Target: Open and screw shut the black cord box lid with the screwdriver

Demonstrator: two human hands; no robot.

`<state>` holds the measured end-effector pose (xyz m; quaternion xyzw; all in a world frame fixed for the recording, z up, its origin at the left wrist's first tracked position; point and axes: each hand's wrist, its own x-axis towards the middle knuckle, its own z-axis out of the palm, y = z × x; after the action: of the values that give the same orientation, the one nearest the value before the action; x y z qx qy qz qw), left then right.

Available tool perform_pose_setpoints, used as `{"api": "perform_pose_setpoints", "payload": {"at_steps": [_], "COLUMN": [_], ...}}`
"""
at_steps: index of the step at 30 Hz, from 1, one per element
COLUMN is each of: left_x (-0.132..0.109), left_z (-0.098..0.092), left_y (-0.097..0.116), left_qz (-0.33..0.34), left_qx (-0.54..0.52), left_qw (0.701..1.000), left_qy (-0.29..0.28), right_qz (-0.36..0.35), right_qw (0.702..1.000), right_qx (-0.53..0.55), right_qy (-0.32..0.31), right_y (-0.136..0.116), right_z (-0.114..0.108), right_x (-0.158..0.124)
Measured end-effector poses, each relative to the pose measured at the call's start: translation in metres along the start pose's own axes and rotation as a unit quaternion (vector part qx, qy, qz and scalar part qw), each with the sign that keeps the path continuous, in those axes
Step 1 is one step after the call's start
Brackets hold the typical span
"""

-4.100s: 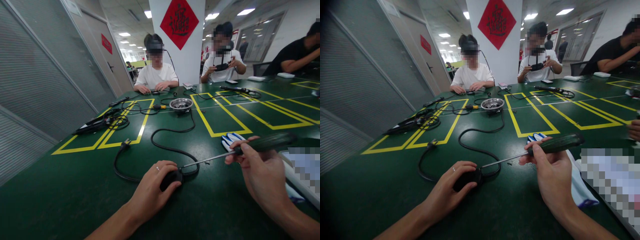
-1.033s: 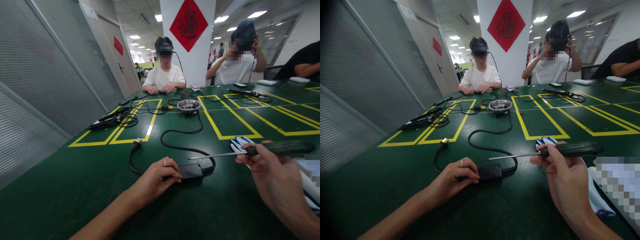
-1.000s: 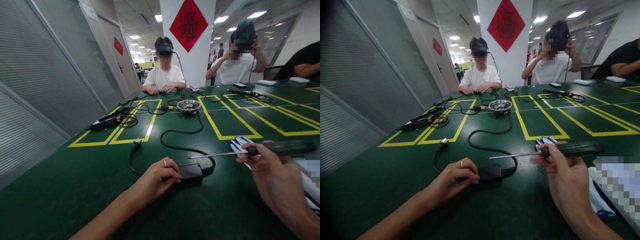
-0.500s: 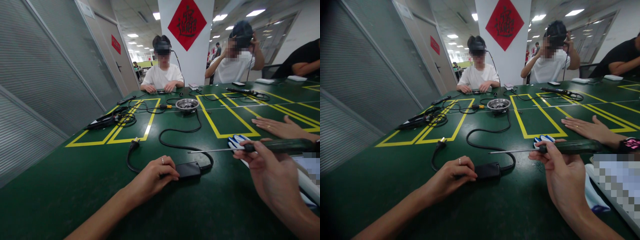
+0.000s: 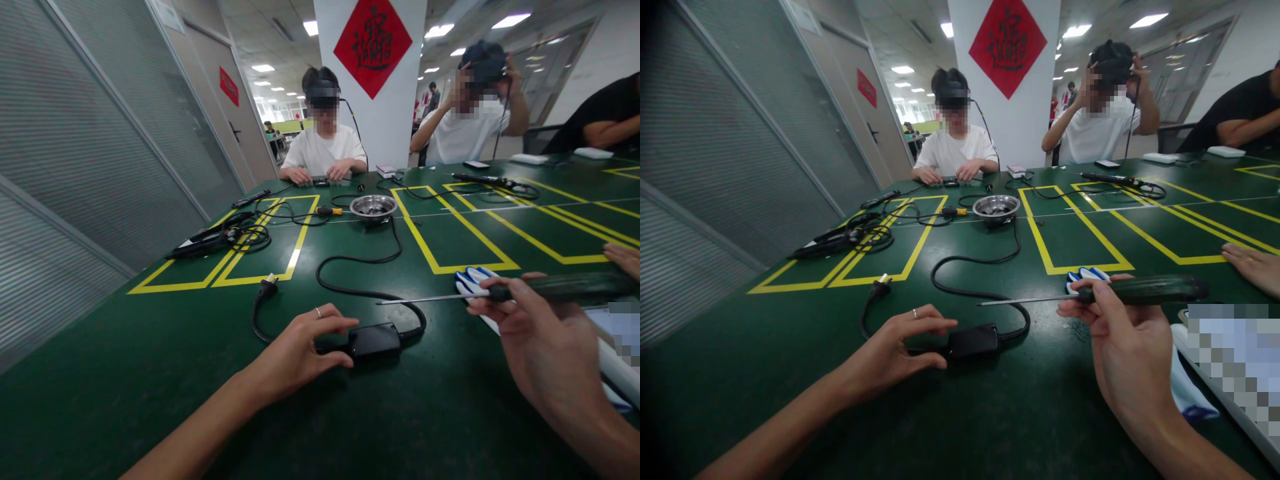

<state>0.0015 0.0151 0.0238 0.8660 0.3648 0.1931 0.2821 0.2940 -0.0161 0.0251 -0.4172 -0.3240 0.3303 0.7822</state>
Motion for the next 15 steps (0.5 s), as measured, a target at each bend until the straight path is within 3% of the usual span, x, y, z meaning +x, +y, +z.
{"api": "perform_pose_setpoints", "payload": {"at_steps": [5, 10, 15], "left_x": [-0.005, -0.005, 0.001], "left_z": [0.006, 0.031, 0.034], "left_y": [0.009, 0.012, 0.019], "left_qz": [0.019, 0.068, 0.067], "left_qx": [0.051, 0.128, 0.136], "left_qw": [0.998, 0.989, 0.986], "left_qy": [0.045, -0.024, -0.068], "right_qz": [-0.031, -0.136, -0.175], "right_qw": [0.999, 0.977, 0.959], "right_qx": [-0.022, -0.152, -0.225], "right_qy": [0.017, 0.067, 0.008], "right_y": [-0.007, -0.015, -0.027], "right_z": [0.001, 0.004, 0.008], "right_x": [0.003, 0.001, -0.013]}}
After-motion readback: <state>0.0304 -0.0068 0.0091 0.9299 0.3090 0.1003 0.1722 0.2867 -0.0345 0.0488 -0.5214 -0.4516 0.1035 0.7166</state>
